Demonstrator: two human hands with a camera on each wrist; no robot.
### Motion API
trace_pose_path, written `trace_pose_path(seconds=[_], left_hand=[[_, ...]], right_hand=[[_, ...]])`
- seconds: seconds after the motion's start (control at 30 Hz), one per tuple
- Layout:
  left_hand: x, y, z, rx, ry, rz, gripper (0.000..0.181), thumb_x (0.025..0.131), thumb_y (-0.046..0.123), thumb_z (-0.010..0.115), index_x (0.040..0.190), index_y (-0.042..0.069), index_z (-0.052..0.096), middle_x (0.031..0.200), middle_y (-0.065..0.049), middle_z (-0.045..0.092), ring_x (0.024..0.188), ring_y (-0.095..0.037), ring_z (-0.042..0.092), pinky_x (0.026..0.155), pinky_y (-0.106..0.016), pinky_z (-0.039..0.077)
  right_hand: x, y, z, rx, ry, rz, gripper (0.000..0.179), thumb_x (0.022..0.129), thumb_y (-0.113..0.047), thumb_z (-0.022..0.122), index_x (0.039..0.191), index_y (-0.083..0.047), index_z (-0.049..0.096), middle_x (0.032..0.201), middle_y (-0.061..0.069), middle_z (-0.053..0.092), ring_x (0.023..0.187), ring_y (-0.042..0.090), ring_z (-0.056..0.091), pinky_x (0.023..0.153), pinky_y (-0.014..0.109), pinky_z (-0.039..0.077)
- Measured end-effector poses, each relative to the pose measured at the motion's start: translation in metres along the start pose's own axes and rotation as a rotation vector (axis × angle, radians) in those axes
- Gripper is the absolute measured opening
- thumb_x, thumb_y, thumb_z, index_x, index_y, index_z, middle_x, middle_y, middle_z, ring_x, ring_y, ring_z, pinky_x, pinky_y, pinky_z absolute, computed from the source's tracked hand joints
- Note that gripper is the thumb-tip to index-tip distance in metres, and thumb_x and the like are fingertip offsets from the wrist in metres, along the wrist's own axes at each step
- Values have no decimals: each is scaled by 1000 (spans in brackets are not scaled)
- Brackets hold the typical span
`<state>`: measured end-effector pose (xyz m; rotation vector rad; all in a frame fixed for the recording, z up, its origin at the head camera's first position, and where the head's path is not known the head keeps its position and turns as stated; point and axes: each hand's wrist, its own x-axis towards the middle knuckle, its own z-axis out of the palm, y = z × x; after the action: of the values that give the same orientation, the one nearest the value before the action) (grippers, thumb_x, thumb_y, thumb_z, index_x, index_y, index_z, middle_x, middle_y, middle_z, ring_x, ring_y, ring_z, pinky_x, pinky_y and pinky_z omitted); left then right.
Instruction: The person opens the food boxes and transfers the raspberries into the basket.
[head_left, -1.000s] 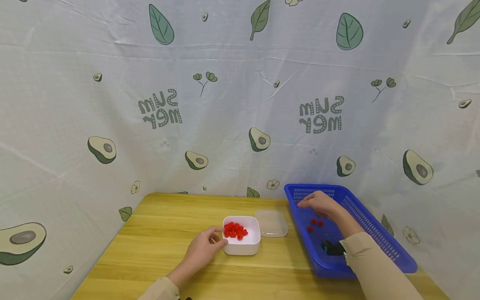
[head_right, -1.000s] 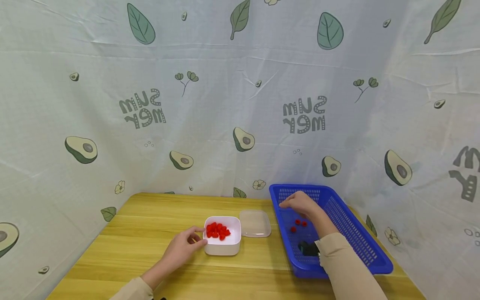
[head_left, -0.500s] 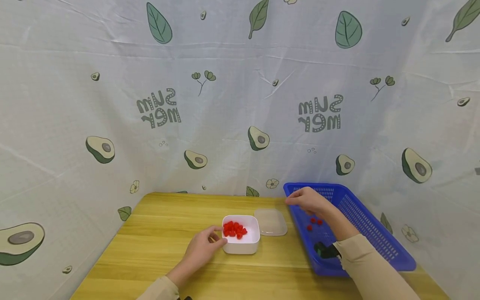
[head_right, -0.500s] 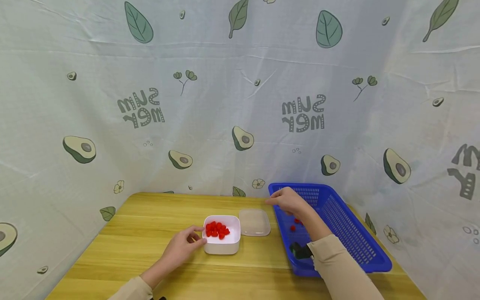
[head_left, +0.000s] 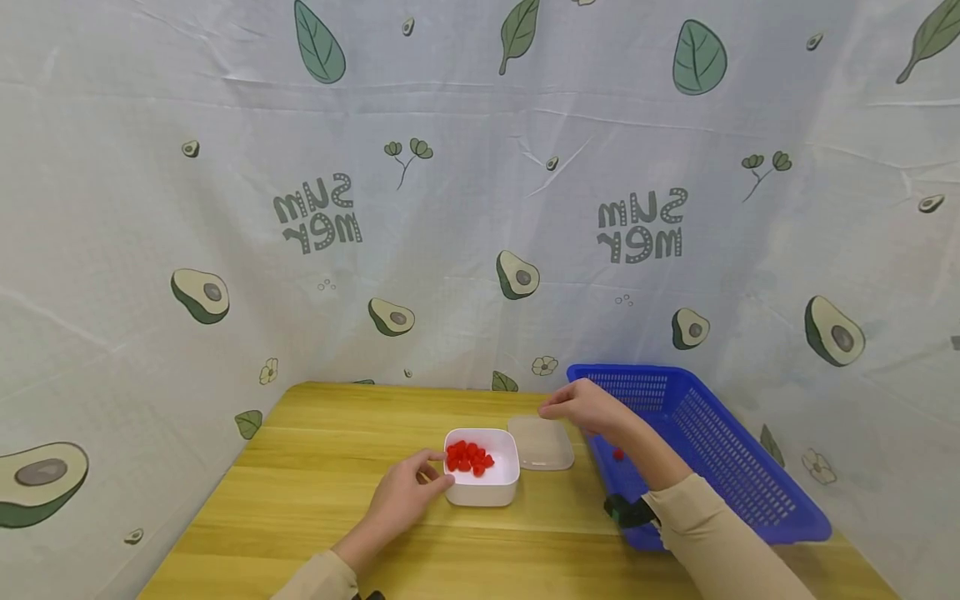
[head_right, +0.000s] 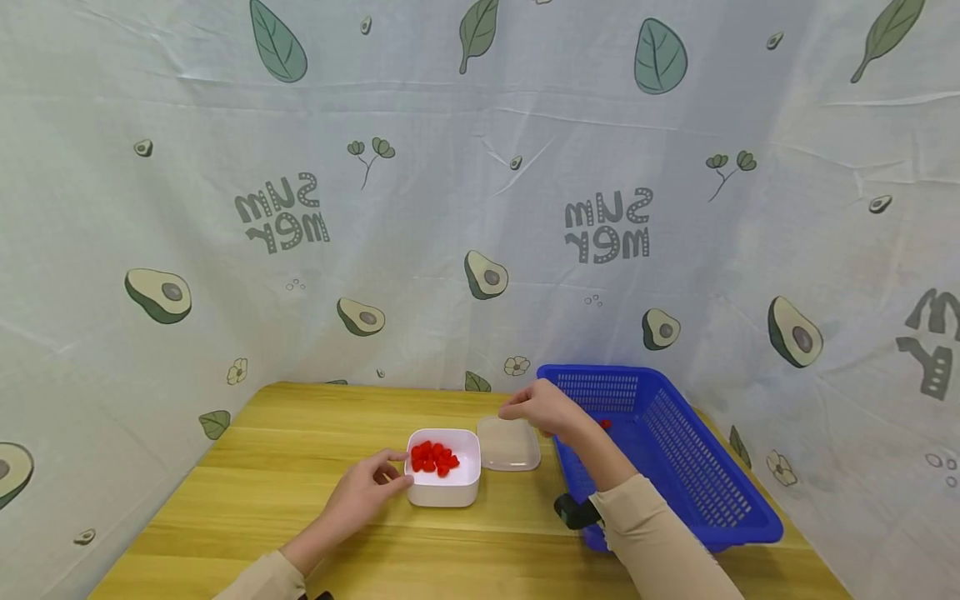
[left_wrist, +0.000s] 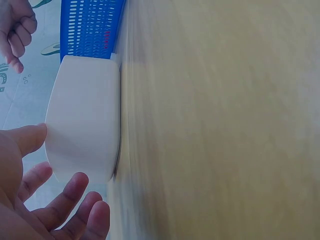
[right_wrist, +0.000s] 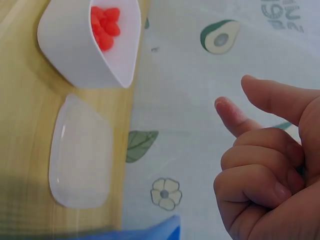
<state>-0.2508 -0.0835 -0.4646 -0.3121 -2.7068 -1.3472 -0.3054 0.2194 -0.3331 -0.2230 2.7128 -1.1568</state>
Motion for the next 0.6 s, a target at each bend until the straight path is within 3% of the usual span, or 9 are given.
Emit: trace_pose_path(seconds=[0.07, 0.17, 0.27, 0.37, 0.6], left_hand=[[0, -1, 0, 1, 0, 2, 40, 91, 36, 74, 125, 14, 68, 91, 3, 66, 78, -14, 56, 64, -27, 44], [1, -2, 0, 3, -1, 3, 40, 91, 36, 74, 125, 15, 68, 91, 4, 66, 79, -14, 56, 65, -27, 44], [1, -3, 0, 1, -3, 1, 41, 91, 36, 73, 125, 15, 68, 91, 4, 66, 79, -14, 56, 65, -27, 44], [1, -3, -1, 0, -3, -3, 41, 91, 37, 74, 125, 15, 68, 91, 4, 66, 79, -14, 56, 65, -27, 44], [1, -3, -1, -14, -14, -7, 43, 91, 39, 73, 126, 14, 67, 92, 3, 65, 79, -14, 55, 65, -27, 44]], right_hand=[[2, -4, 7, 7, -14, -1, 29, 92, -26, 73, 112, -6, 76, 93, 4, 66, 46, 11, 25, 45, 25, 26], [5, -9, 18, 19, -37, 12, 26, 91, -25, 73, 110, -7, 76, 82, 1, 61, 46, 11, 25, 45, 24, 26], [7, -13, 29, 33, -60, 17, 22, 91, -23, 74, 107, -8, 77, 64, -3, 46, 45, 11, 23, 44, 24, 24], [9, -17, 40, 34, -82, 12, 20, 91, -22, 74, 105, -8, 77, 56, -4, 33, 44, 11, 22, 43, 24, 22], [12, -23, 64, -1, -98, -17, 21, 90, -21, 74, 106, -8, 77, 56, -3, 36, 44, 12, 25, 44, 23, 24]])
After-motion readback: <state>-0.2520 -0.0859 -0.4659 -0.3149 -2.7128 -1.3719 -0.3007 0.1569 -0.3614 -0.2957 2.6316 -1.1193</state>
